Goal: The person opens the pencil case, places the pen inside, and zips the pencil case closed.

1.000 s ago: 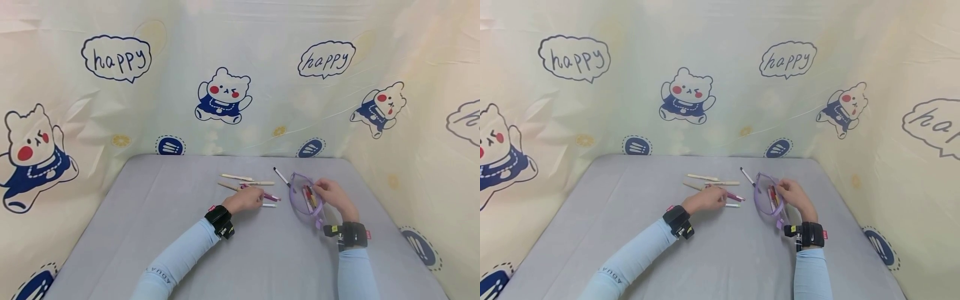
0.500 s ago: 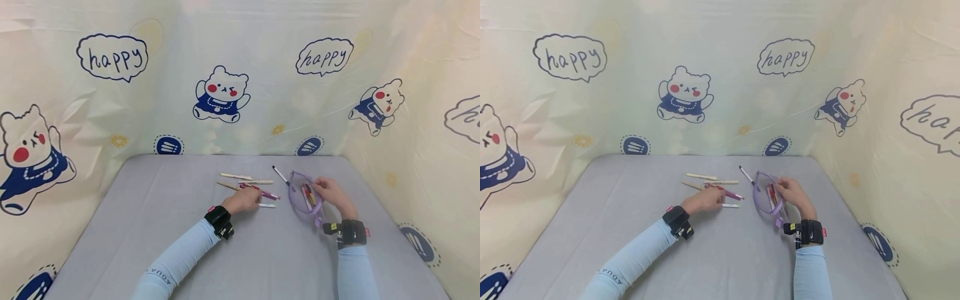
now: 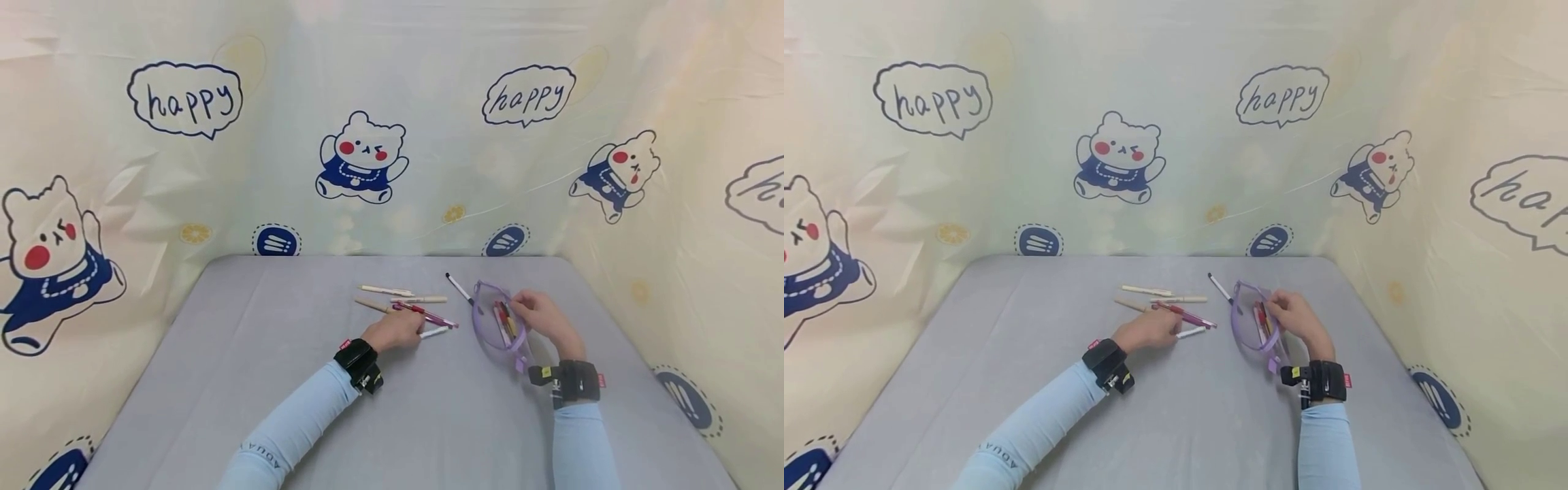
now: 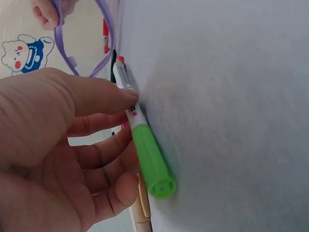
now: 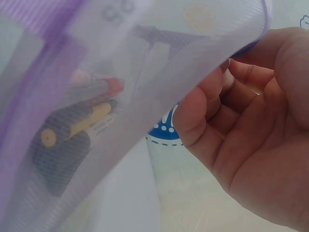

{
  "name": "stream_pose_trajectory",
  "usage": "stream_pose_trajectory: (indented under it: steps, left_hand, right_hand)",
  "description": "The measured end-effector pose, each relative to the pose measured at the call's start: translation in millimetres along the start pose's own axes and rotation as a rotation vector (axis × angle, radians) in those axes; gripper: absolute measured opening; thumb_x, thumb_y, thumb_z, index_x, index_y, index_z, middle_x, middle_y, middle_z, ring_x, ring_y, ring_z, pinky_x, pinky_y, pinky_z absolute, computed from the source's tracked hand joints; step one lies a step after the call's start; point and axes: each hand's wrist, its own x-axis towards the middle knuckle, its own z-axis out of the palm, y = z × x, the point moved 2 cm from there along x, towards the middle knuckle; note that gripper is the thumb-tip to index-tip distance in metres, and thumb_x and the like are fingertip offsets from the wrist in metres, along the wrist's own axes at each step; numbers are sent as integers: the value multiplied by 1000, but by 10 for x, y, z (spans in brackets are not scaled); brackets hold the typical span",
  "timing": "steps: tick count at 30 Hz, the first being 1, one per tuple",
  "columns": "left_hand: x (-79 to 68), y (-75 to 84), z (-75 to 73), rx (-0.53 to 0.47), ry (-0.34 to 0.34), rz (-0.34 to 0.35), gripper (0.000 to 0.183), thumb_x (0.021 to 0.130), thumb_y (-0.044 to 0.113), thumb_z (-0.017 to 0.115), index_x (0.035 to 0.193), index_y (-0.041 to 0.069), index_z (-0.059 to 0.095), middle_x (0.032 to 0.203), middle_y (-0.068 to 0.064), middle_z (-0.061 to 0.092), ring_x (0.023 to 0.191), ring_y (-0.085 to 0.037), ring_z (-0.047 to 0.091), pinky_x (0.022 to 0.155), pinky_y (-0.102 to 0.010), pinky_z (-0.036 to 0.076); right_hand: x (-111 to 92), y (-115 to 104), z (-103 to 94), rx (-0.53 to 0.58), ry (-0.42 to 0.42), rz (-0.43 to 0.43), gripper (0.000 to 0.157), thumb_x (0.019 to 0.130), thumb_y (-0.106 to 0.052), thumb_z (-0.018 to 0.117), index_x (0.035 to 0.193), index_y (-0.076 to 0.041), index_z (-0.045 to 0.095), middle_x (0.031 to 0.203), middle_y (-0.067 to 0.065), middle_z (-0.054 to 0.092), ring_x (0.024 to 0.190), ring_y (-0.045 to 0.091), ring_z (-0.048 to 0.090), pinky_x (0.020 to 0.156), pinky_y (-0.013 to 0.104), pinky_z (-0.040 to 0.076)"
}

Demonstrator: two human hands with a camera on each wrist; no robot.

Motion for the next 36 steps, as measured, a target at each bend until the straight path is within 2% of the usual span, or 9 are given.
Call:
stream_pose_trajectory:
  steps: [5,11,16,20,25,31,36]
  left_hand:
    - [18,-1,-39,-150,7,-33,11,93,20,63,84,16,61,71,3,55,59,-11,51,51,-24,41]
    - [68,-26,-73,-307,52,-53,16,92,19,63,77,14,58,64,5,51,54,-10,46,48,-23,35]
    - [105,-66,-69,-426,64,-66,12,91,18,63,81,13,60,69,3,58,60,-11,54,52,-24,43]
    - [136,-70,-59,-546,58,-82,13,92,20,63,83,11,63,71,1,63,63,-15,62,59,-29,52]
    - [189,-33,-48,-670,35,-96,19,95,26,63,86,11,67,70,-1,72,61,-14,68,63,-34,56]
    - [264,59,-7,-799,9,-109,19,96,24,63,94,6,70,74,-5,73,59,-14,68,63,-33,58]
    - [354,168,67,-909,-20,-104,22,96,24,63,100,4,70,81,-7,73,65,-14,70,62,-30,58]
  right_hand:
    - [-26,-23,-6,-7,-9,14,24,100,-17,54,107,4,61,80,13,62,63,15,56,59,31,50]
    - [-31,-21,-3,-1,2,-3,24,101,-16,53,108,5,60,79,12,61,62,13,55,57,29,48]
    - [-20,2,4,3,3,-9,25,100,-17,53,108,6,60,80,13,61,62,13,55,57,29,48]
    - [-12,16,10,17,9,-7,24,100,-15,53,107,6,60,78,11,60,61,12,54,57,29,48]
    - [1,18,20,22,11,-22,22,100,-13,53,105,6,60,76,11,59,59,12,54,55,29,49]
    - [0,0,25,24,3,-28,22,100,-14,53,105,6,61,76,17,60,59,12,54,55,28,48]
    - [-4,0,26,36,-1,-21,23,100,-14,53,106,7,60,74,12,59,58,11,53,55,28,48]
